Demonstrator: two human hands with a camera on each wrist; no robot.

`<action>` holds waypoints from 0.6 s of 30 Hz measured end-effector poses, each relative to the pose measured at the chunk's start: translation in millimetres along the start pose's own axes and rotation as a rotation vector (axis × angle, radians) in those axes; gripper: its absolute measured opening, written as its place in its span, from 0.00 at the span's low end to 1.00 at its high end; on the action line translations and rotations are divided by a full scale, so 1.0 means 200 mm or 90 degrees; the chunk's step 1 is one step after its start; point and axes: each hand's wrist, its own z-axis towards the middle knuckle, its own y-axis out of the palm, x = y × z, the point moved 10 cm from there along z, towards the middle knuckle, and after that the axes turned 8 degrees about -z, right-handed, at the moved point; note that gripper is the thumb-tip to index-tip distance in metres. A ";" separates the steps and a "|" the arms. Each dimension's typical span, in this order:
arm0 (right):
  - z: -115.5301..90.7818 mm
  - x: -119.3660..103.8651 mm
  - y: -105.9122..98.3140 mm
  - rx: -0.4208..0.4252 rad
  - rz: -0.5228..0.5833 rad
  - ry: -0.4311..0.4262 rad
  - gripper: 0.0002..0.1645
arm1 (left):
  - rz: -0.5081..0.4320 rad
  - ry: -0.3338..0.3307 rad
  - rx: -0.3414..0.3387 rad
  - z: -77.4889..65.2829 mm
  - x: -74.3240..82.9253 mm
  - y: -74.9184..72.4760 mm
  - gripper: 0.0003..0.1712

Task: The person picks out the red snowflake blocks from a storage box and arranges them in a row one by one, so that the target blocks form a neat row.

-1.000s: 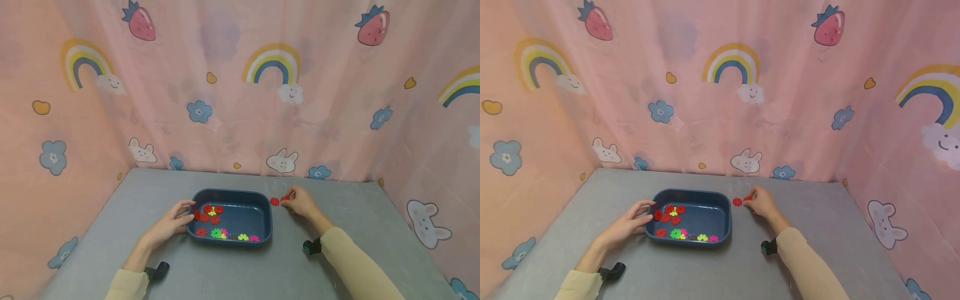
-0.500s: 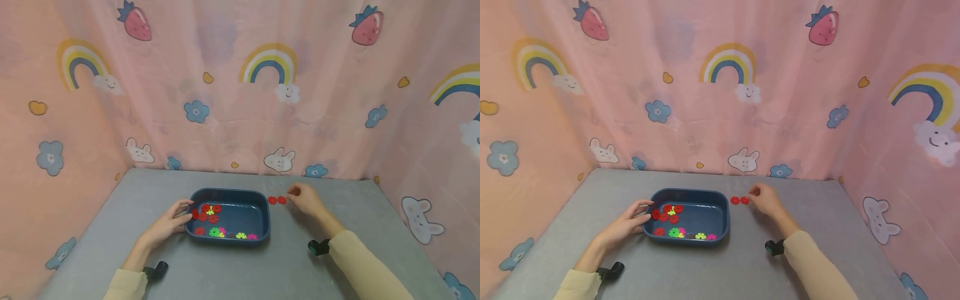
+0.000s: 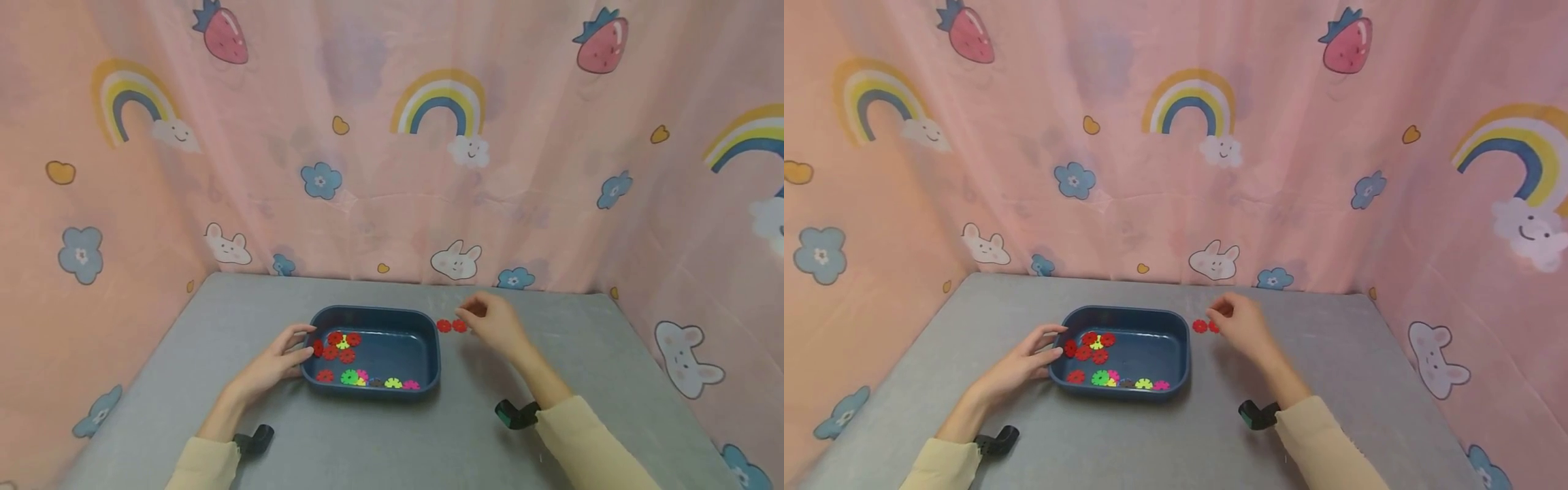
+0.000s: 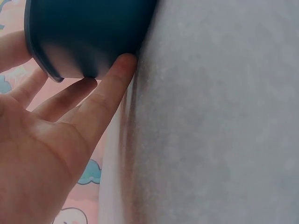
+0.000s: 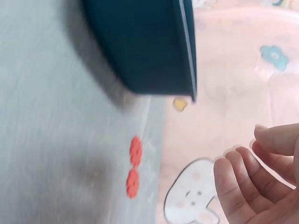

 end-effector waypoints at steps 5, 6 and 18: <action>-0.04 -0.09 0.03 0.016 0.004 -0.008 0.10 | 0.005 0.001 -0.003 0.00 0.00 0.01 0.28; -0.05 -0.11 0.04 0.016 0.009 -0.009 0.09 | 0.004 0.001 -0.003 0.00 0.00 0.01 0.28; -0.09 -0.34 0.18 -0.011 0.038 -0.065 0.08 | 0.002 0.003 -0.014 0.00 0.01 0.01 0.29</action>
